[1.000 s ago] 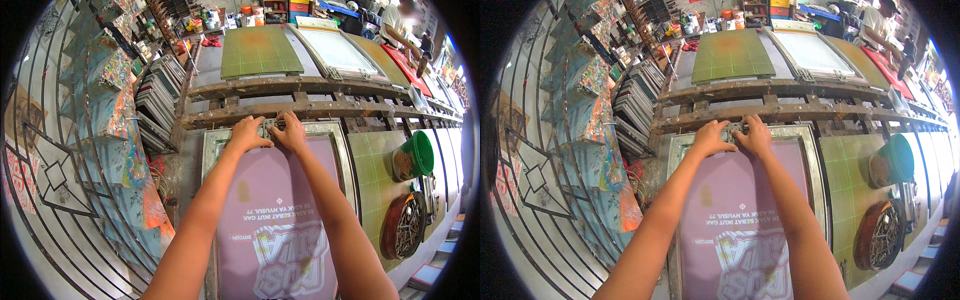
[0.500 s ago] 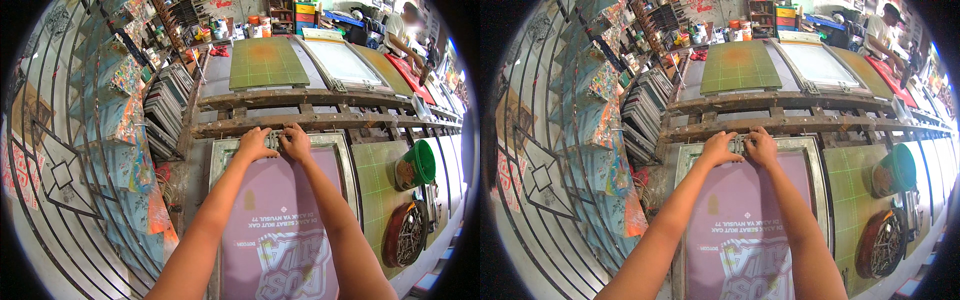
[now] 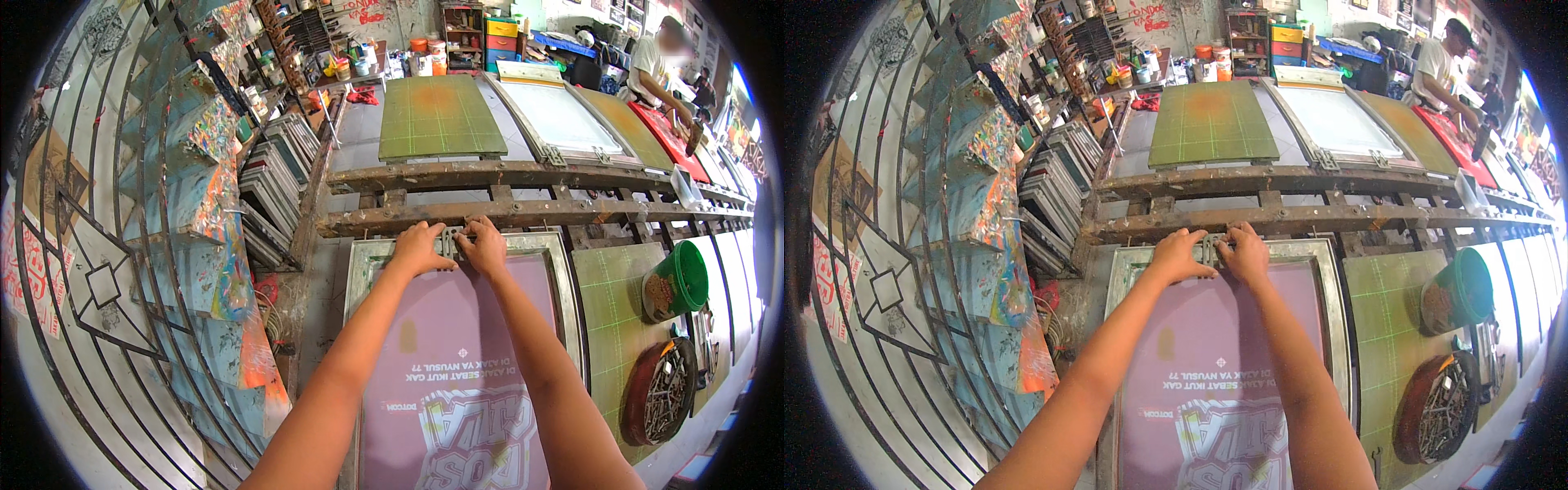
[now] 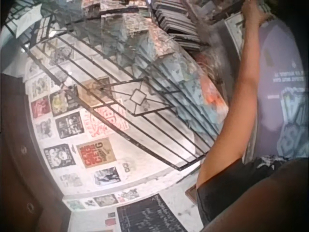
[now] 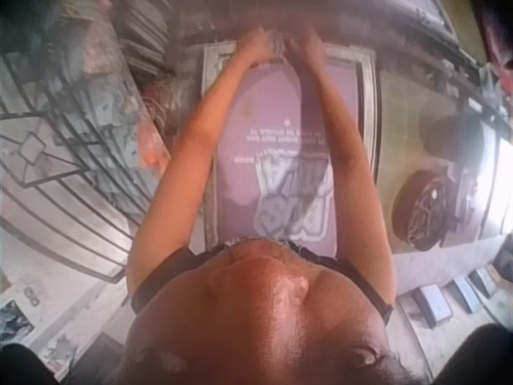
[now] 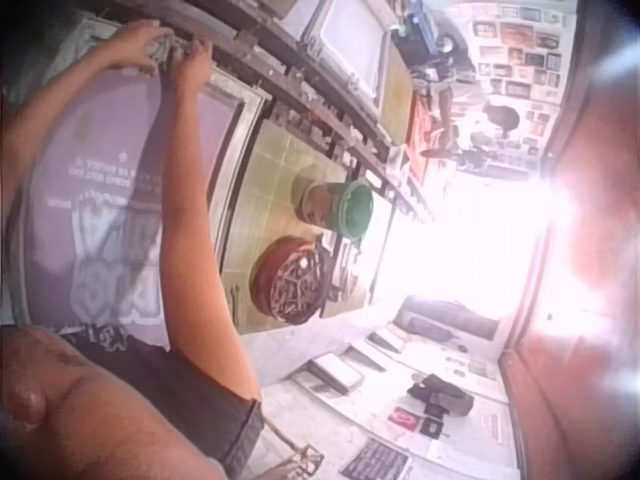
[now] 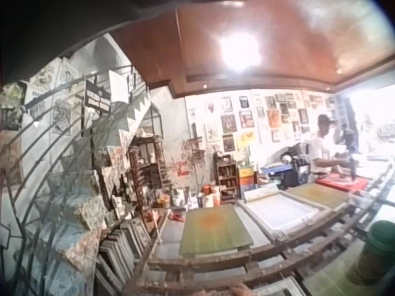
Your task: The person prepares a screen-printing frame by picking up hardware from a tray and using a tool to tighten a bracket onto the wooden frame before lifting the screen to reveal a printed red shirt.
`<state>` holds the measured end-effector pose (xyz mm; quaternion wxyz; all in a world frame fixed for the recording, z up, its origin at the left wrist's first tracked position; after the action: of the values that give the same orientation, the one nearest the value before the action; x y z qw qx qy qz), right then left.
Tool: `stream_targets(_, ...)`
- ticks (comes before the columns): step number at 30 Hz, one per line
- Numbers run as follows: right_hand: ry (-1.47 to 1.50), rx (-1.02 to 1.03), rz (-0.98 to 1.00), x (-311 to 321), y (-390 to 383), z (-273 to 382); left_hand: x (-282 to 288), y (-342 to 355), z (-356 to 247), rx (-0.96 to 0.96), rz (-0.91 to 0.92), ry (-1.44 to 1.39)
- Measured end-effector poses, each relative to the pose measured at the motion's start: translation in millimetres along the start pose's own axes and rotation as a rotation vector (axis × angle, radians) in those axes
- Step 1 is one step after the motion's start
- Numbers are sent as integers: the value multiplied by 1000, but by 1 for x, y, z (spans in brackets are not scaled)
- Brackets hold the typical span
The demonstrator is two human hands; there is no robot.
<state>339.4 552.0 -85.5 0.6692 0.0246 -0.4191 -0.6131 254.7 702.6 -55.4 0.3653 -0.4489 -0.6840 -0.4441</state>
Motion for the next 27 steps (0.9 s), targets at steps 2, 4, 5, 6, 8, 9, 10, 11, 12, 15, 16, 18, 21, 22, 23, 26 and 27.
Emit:
stream_targets(2, -12, -8, -15, 3, 1, -1, 1, 3, -2, 4, 25, -8)
stream_targets(4, -42, -31, 33, 1, 0, 0, 4, 0, -1, 5, 33, -12)
stream_targets(5, -26, -12, 24, 2, -2, 3, 5, 0, 0, 9, 36, -9)
stream_targets(6, -12, 8, 15, 5, -2, 6, 6, 0, -1, 11, 37, -9)
stream_targets(8, 35, 37, -29, 10, -1, 13, 7, 0, -2, 11, 31, -5)
stream_targets(9, 53, 50, -51, 14, -1, 14, 6, 0, -3, 7, 23, -6)
stream_targets(10, 48, 51, -20, 13, -1, 11, 4, 1, -3, 2, 16, -7)
stream_targets(11, 44, 51, 11, 10, -1, 6, 3, 2, -3, 1, 20, -9)
stream_targets(12, 42, 50, 43, 8, -1, 3, 3, 1, -1, 2, 26, -10)
stream_targets(15, 11, 66, 49, 6, -2, 2, 0, 2, 1, 0, 26, -2)
stream_targets(16, 4, 61, 42, 5, -2, 1, 0, 2, 1, -2, 22, 3)
stream_targets(18, -7, 50, 27, 3, -2, 1, -1, 2, 0, 0, 22, 10)
stream_targets(21, -26, 50, 6, 2, -1, 4, 2, 2, 0, 8, 24, 4)
stream_targets(22, -37, 41, 9, 1, -2, 4, 3, 2, 0, 13, 25, -2)
stream_targets(23, -48, 32, 12, 0, -2, 4, 3, 1, -1, 12, 16, -15)
stream_targets(26, -62, 16, 27, 0, -2, 5, 4, 0, -2, 16, 13, -31)
stream_targets(27, -65, 11, 33, 1, -2, 5, 4, 0, -2, 20, 31, -25)
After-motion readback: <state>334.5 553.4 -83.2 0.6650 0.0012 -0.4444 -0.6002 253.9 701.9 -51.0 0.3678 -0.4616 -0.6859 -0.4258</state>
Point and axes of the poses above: each hand's wrist, its own y-axis towards the middle knuckle, its own x-axis out of the back of the hand, z = x × y, the point moved 3 cm from there along y, towards the middle knuckle, and after that the axes turned 10 degrees about -z, right-handed, at the moved point
